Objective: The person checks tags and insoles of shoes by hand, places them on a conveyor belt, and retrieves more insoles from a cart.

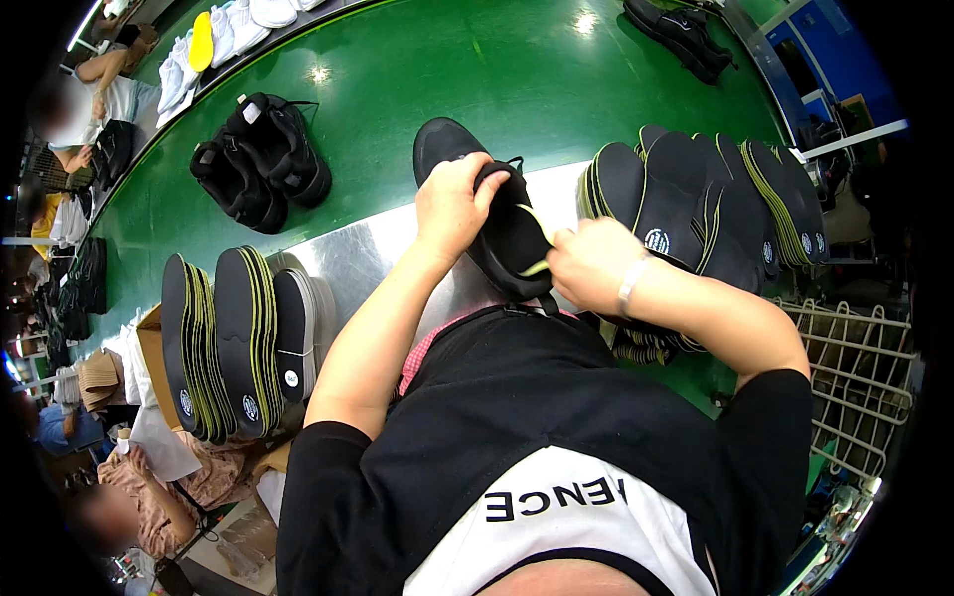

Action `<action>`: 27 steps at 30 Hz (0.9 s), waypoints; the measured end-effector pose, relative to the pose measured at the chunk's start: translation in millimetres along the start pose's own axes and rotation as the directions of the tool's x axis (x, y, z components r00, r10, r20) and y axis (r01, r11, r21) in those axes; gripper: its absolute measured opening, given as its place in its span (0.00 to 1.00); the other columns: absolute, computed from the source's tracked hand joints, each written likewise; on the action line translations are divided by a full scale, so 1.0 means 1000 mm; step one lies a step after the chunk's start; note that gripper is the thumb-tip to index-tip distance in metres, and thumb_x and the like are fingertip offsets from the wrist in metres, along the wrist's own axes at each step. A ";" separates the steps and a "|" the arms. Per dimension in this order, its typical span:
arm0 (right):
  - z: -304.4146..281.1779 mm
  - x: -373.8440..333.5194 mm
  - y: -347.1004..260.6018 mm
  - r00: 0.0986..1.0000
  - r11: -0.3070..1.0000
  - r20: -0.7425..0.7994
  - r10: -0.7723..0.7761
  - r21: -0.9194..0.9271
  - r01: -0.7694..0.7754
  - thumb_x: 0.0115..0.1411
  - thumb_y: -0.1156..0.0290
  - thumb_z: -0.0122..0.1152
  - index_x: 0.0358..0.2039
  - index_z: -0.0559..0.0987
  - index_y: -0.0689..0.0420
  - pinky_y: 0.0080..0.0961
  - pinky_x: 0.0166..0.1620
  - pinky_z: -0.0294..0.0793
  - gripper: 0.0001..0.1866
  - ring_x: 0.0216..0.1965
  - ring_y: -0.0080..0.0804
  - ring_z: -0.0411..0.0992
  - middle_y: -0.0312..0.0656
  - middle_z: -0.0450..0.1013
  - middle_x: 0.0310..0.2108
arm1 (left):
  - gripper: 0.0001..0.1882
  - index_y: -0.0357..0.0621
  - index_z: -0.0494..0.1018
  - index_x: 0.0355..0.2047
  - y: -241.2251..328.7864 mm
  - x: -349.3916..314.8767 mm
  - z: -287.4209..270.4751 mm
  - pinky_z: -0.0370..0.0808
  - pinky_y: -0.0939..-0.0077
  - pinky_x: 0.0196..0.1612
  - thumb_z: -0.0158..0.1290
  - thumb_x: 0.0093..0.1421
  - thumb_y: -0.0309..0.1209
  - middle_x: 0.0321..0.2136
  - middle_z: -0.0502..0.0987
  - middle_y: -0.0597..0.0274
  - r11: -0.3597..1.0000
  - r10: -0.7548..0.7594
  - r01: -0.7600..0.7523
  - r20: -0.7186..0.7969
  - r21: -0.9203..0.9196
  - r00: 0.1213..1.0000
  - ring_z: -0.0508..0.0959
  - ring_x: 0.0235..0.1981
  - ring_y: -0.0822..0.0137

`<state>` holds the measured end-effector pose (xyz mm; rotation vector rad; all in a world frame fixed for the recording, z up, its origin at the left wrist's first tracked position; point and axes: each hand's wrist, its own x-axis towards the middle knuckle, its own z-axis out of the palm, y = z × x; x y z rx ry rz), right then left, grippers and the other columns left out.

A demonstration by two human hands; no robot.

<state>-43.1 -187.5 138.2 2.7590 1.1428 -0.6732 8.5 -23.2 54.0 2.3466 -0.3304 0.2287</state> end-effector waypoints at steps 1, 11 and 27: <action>0.005 0.015 -0.002 0.999 0.999 0.008 0.036 0.025 -0.036 0.45 0.68 0.51 0.23 0.76 0.60 0.30 0.31 0.71 0.10 0.28 0.40 0.72 0.47 0.71 0.25 | 0.12 0.43 0.71 0.29 -0.001 0.002 0.002 0.69 0.69 0.32 0.53 0.48 0.38 0.25 0.74 0.54 0.999 -0.041 0.041 -0.026 0.014 0.999 0.74 0.30 0.57; 0.057 0.064 -0.005 0.933 0.980 -0.317 0.172 0.147 -0.131 0.47 0.58 0.51 0.30 0.73 0.60 0.38 0.42 0.65 0.17 0.43 0.43 0.63 0.54 0.58 0.47 | 0.13 0.42 0.70 0.29 -0.027 -0.001 0.017 0.70 0.66 0.27 0.48 0.53 0.40 0.20 0.74 0.52 0.980 -0.187 0.199 -0.257 0.020 0.948 0.74 0.24 0.53; 0.029 0.035 0.011 0.974 0.993 -0.196 0.117 0.018 -0.115 0.43 0.66 0.52 0.18 0.77 0.57 0.32 0.30 0.70 0.09 0.29 0.37 0.70 0.43 0.70 0.23 | 0.13 0.43 0.70 0.30 -0.024 -0.004 0.019 0.70 0.68 0.27 0.49 0.52 0.40 0.20 0.74 0.54 0.976 -0.217 0.201 -0.245 -0.087 0.945 0.74 0.22 0.55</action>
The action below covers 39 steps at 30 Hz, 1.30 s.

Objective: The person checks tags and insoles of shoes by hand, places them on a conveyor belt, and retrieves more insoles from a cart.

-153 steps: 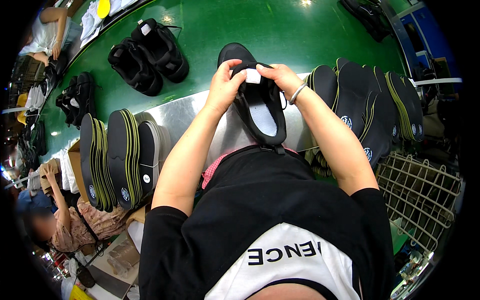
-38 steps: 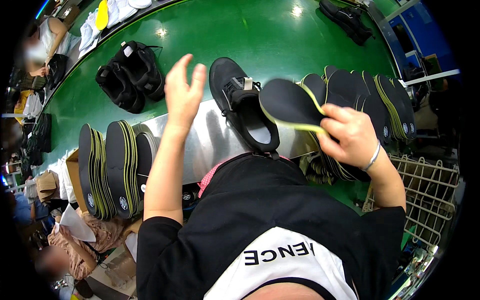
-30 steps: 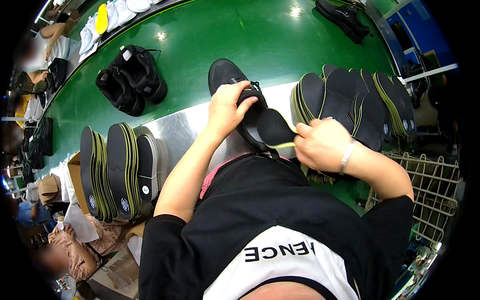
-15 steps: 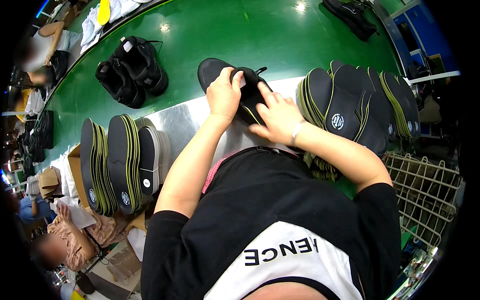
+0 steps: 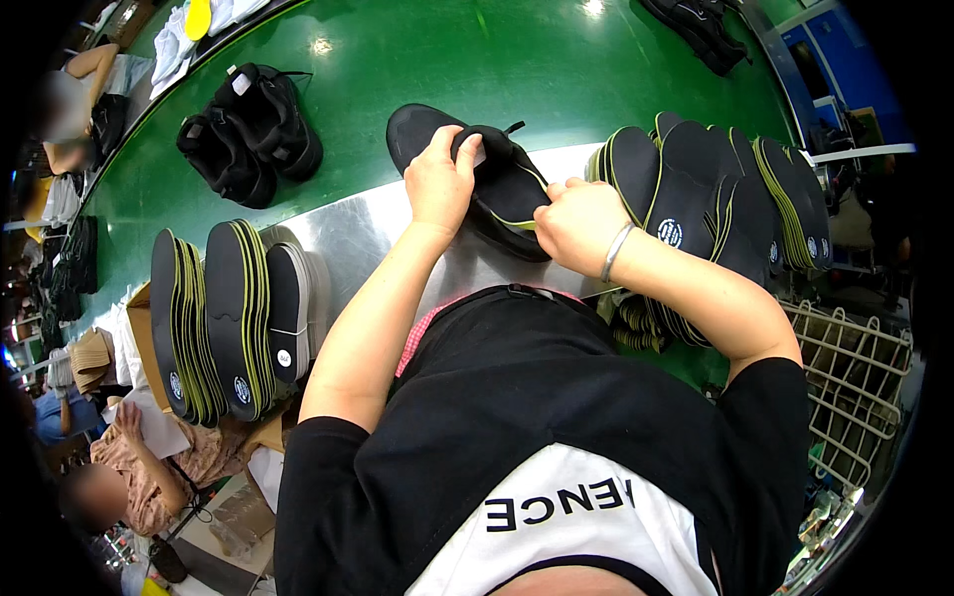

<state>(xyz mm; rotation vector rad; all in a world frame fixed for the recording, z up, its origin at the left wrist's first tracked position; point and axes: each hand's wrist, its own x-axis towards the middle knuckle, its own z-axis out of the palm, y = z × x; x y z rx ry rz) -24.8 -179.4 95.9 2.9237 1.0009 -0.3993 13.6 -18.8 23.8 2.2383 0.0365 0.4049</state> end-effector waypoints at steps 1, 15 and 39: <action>-0.001 0.002 -0.001 1.000 1.000 0.028 0.008 0.005 -0.008 0.42 0.68 0.52 0.19 0.77 0.57 0.31 0.31 0.70 0.08 0.29 0.38 0.70 0.44 0.71 0.24 | 0.13 0.43 0.70 0.30 0.000 -0.001 0.000 0.70 0.68 0.27 0.49 0.52 0.40 0.20 0.74 0.54 1.000 0.003 -0.003 -0.003 -0.002 1.000 0.74 0.23 0.55; 0.044 0.042 -0.002 0.988 0.995 0.144 -0.060 0.089 0.048 0.44 0.72 0.49 0.22 0.77 0.59 0.29 0.36 0.71 0.08 0.31 0.39 0.71 0.49 0.72 0.27 | 0.13 0.44 0.70 0.29 0.002 -0.003 0.004 0.70 0.68 0.26 0.49 0.52 0.40 0.21 0.74 0.55 0.999 -0.002 0.001 -0.022 -0.034 1.000 0.74 0.23 0.56; 0.037 0.077 -0.012 0.790 0.991 0.607 0.087 -0.131 -0.009 0.47 0.70 0.51 0.34 0.77 0.56 0.23 0.39 0.69 0.12 0.38 0.32 0.71 0.41 0.73 0.37 | 0.12 0.43 0.70 0.30 0.002 -0.006 0.003 0.69 0.70 0.26 0.50 0.52 0.39 0.21 0.74 0.56 0.997 0.029 -0.028 0.010 -0.074 1.000 0.74 0.23 0.57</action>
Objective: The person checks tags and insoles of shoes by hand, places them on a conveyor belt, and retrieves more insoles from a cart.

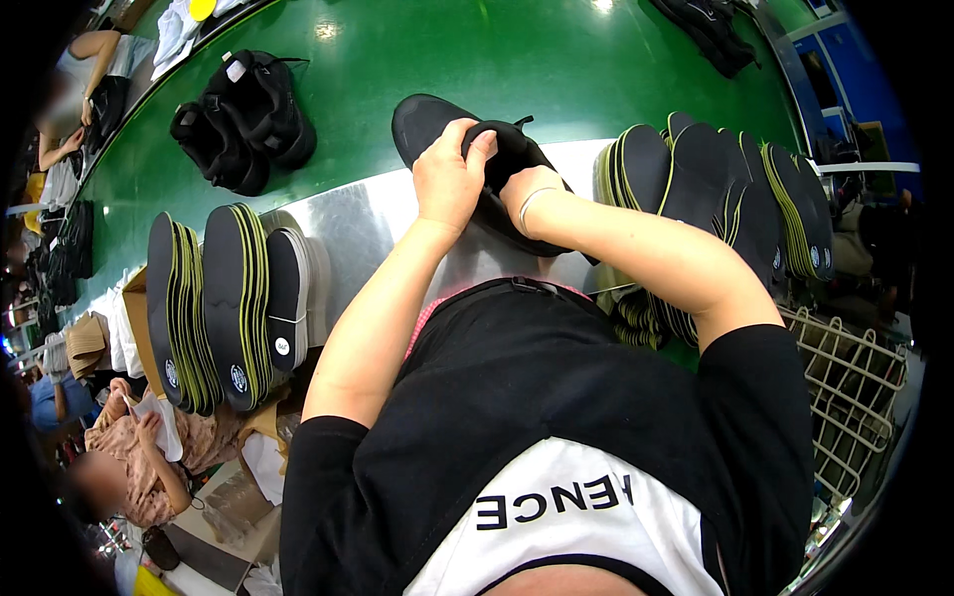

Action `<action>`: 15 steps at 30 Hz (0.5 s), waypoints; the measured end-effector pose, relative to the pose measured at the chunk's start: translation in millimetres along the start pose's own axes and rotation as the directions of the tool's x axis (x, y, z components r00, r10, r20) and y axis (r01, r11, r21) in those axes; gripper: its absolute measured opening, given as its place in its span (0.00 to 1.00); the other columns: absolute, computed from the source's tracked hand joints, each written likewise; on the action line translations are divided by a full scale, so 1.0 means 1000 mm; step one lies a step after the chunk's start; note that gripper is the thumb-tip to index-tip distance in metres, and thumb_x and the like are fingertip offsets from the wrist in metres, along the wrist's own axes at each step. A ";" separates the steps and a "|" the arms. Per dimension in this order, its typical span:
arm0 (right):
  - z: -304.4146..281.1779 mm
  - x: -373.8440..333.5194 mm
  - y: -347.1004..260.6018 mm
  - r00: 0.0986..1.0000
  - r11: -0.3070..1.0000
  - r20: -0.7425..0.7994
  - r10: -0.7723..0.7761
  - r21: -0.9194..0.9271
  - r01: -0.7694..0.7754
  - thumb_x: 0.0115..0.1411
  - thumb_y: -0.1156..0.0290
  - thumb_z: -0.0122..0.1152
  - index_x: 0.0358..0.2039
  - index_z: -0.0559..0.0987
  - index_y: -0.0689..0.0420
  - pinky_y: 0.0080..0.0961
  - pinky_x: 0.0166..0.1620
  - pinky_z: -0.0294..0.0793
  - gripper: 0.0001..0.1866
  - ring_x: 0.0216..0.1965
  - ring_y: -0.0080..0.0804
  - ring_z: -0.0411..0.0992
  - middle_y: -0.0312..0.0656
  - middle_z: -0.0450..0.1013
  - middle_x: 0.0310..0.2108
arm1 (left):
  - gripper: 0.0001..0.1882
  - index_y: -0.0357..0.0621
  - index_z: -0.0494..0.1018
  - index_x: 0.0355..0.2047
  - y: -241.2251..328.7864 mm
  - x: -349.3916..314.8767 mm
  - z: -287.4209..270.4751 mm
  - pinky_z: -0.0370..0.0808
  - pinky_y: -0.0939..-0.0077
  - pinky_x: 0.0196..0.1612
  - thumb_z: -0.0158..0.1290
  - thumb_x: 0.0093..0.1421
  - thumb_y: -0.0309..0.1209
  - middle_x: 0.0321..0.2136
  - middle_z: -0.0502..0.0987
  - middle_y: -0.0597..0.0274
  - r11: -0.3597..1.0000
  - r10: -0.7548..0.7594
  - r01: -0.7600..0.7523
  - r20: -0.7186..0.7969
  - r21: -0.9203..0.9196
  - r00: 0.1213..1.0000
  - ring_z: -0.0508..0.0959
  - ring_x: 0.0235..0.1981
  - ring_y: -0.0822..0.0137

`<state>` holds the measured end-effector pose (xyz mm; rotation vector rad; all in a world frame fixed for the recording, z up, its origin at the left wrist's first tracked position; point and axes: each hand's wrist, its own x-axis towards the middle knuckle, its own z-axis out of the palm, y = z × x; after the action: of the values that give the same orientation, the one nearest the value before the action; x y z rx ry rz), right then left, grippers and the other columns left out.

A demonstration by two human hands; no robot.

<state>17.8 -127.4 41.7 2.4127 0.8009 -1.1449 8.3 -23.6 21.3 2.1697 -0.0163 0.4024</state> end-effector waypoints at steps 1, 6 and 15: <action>0.001 0.000 -0.001 0.998 0.999 -0.037 0.046 0.011 -0.046 0.48 0.70 0.52 0.33 0.77 0.55 0.23 0.39 0.69 0.12 0.39 0.31 0.71 0.40 0.73 0.37 | 0.12 0.43 0.70 0.30 0.000 0.000 0.000 0.69 0.70 0.26 0.50 0.52 0.39 0.21 0.74 0.56 1.000 0.001 -0.001 -0.004 0.012 1.000 0.74 0.23 0.57; 0.003 -0.007 0.008 0.996 0.993 0.052 -0.078 -0.081 0.082 0.47 0.71 0.50 0.33 0.77 0.56 0.24 0.38 0.69 0.13 0.38 0.32 0.71 0.41 0.73 0.36 | 0.12 0.43 0.69 0.30 0.002 0.001 0.002 0.69 0.71 0.27 0.50 0.52 0.39 0.21 0.74 0.57 1.000 0.006 -0.006 -0.007 0.006 1.000 0.74 0.23 0.58; 0.016 -0.039 0.023 0.963 0.980 0.193 -0.190 0.098 0.173 0.43 0.71 0.46 0.37 0.70 0.65 0.56 0.53 0.44 0.19 0.40 0.40 0.69 0.48 0.72 0.31 | 0.11 0.43 0.69 0.29 0.000 0.001 0.005 0.69 0.72 0.27 0.50 0.52 0.38 0.21 0.75 0.59 1.000 -0.006 0.006 -0.012 0.020 1.000 0.75 0.24 0.59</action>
<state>2.2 -166.8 64.5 2.2748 0.9408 -1.4914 10.6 -27.6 18.9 2.1869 0.0008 0.4143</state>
